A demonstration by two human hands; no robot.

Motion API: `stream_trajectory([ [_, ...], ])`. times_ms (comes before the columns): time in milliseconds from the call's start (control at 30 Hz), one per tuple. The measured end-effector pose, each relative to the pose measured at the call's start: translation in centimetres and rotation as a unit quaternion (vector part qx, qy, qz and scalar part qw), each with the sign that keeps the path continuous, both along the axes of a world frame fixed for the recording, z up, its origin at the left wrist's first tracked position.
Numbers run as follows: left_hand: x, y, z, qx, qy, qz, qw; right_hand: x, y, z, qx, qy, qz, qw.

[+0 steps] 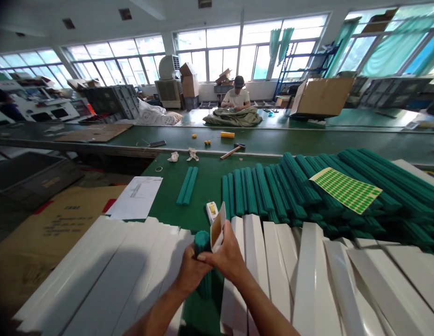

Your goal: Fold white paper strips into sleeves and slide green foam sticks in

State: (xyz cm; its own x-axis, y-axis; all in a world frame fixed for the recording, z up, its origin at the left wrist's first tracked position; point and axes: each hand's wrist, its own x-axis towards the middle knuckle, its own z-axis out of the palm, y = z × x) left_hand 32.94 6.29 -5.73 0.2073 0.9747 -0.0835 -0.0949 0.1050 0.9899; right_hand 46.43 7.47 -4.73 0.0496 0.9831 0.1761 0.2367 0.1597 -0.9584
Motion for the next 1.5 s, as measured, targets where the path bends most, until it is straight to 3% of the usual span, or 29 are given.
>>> stream_trajectory([
  [67,-0.8,0.1,0.6,-0.036,0.003,0.017,0.999,0.8,0.5,-0.4,-0.019,0.055,-0.001,0.998],
  [133,-2.1,0.4,2.6,-0.049,-0.005,0.068,0.996,1.6,0.9,-0.4,-0.035,0.080,0.003,0.996],
  [233,-4.3,1.1,8.6,0.037,-0.087,0.152,0.984,2.3,1.2,-0.1,-0.044,0.070,0.033,0.996],
  [333,-6.0,2.0,16.4,0.237,-0.220,0.128,0.938,2.0,1.3,0.2,-0.050,0.077,0.068,0.993],
  [433,-6.9,2.4,22.7,0.310,-0.231,0.129,0.913,1.5,1.6,0.1,-0.054,0.062,0.067,0.994],
  [500,-7.0,2.6,25.4,0.341,-0.231,0.141,0.900,1.3,1.7,0.1,-0.045,0.039,0.070,0.996],
  [600,-6.3,3.2,27.8,0.343,-0.254,0.157,0.891,1.1,1.6,0.4,-0.029,0.018,0.097,0.995],
  [700,-4.9,4.0,28.5,0.316,-0.265,0.167,0.896,0.7,1.2,0.8,-0.030,0.001,0.116,0.993],
  [900,-2.8,5.3,26.9,0.296,-0.210,0.157,0.919,0.1,0.6,1.1,-0.019,-0.012,0.136,0.990],
  [1000,-2.4,5.1,27.0,0.290,-0.193,0.144,0.926,0.2,0.5,1.5,-0.009,-0.010,0.153,0.988],
  [1233,-0.4,4.5,27.6,0.297,-0.068,0.041,0.951,-0.6,0.4,2.2,0.006,-0.039,0.186,0.982],
  [1367,0.5,4.4,25.2,0.283,-0.017,0.019,0.959,-0.7,0.3,2.2,0.001,-0.040,0.190,0.981],
  [1500,0.8,4.1,20.9,0.253,0.014,0.021,0.967,0.1,0.7,2.0,0.001,0.013,0.203,0.979],
])
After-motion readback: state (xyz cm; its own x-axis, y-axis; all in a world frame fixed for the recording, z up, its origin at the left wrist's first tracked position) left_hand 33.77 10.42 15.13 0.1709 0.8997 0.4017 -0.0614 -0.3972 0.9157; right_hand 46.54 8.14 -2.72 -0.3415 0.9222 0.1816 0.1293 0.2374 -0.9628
